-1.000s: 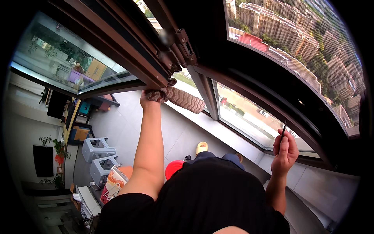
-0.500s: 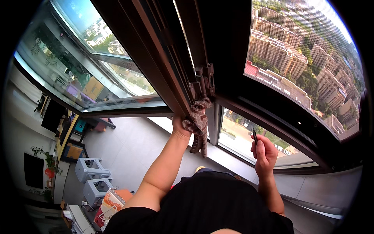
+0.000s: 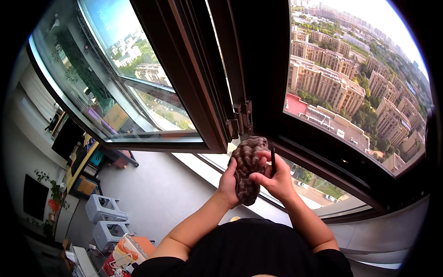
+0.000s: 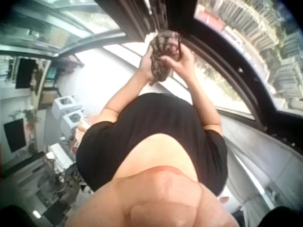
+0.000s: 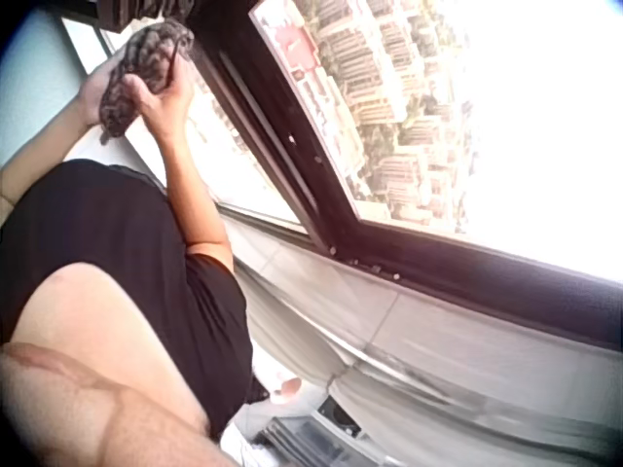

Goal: The person cleans the interior tracks and frames of a large glass window using a cloth and a narrow tool to reach into crevices.

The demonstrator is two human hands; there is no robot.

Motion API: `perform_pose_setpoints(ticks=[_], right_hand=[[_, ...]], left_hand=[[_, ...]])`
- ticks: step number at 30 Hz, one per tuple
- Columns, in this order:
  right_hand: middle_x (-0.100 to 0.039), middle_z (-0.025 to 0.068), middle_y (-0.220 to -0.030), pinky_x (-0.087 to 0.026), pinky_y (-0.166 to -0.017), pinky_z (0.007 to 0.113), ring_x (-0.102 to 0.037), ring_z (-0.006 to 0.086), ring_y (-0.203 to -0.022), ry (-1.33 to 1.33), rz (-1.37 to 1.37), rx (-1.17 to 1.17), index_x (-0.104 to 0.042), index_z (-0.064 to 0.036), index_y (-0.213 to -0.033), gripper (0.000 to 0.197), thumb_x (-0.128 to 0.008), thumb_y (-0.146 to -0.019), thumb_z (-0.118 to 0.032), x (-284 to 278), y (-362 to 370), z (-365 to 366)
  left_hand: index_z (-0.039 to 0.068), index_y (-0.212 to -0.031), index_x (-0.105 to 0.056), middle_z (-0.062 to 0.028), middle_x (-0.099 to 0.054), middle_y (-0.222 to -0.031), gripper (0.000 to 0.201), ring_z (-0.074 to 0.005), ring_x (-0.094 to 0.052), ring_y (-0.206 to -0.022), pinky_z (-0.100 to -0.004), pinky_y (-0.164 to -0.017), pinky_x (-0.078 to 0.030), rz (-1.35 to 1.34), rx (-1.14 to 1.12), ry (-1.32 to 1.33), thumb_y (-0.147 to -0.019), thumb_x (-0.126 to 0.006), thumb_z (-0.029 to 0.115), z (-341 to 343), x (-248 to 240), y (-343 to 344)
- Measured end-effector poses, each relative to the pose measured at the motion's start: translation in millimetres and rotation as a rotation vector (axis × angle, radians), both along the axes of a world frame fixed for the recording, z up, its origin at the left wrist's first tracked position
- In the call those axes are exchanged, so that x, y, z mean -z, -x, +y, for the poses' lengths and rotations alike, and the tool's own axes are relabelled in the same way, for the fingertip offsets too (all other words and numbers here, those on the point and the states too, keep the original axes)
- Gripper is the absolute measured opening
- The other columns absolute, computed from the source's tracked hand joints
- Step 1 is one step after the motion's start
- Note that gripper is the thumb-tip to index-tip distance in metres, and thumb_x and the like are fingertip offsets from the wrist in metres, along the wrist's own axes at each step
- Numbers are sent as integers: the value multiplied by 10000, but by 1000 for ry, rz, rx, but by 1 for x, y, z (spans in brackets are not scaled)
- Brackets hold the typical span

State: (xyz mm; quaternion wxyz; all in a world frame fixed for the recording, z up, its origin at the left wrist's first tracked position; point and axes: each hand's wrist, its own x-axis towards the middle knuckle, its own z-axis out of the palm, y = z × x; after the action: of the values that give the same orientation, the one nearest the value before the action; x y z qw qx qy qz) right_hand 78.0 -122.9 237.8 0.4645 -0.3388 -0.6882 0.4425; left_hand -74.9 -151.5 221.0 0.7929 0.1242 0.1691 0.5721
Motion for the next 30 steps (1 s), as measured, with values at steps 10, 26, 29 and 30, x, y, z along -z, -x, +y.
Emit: perform_pose_setpoints(ticks=[10, 26, 29, 30], right_hand=[[-541, -6, -817, -419, -692, 197, -500, 55, -746, 40, 555, -102, -498, -25, -884, 168, -513, -744, 68, -27, 22, 18], [-580, 103, -976, -493, -707, 343, -604, 286, -848, -1068, 252, 601, -629, -90, -1041, 365, -636, -693, 21, -187, 115, 105], [-584, 105, -925, -493, -704, 333, -610, 277, -823, -1012, 203, 597, -661, -71, -965, 365, -603, -633, 69, -154, 111, 103], [-571, 136, -890, -474, -724, 312, -592, 276, -820, -990, 200, 575, -636, -5, -936, 363, -525, -614, 120, -149, 114, 98]], left_hand=[[42, -1342, -360, -106, -416, -1357, 620, -237, -399, -1244, -397, -1049, -285, 448, -119, -533, -907, -443, 477, -25, -54, 6], [125, -1260, -466, -81, -512, -1208, 826, -300, -475, -1097, -478, -948, -388, -139, -822, -191, -721, -482, 751, 22, -2, 235], [133, -1212, -500, -64, -546, -1145, 733, -274, -499, -1055, -455, -907, -415, -70, -916, -267, -774, -445, 719, 30, 0, 255], [127, -1203, -503, -57, -552, -1131, 708, -268, -509, -1038, -449, -894, -422, -64, -958, -317, -794, -436, 702, 29, 2, 265]])
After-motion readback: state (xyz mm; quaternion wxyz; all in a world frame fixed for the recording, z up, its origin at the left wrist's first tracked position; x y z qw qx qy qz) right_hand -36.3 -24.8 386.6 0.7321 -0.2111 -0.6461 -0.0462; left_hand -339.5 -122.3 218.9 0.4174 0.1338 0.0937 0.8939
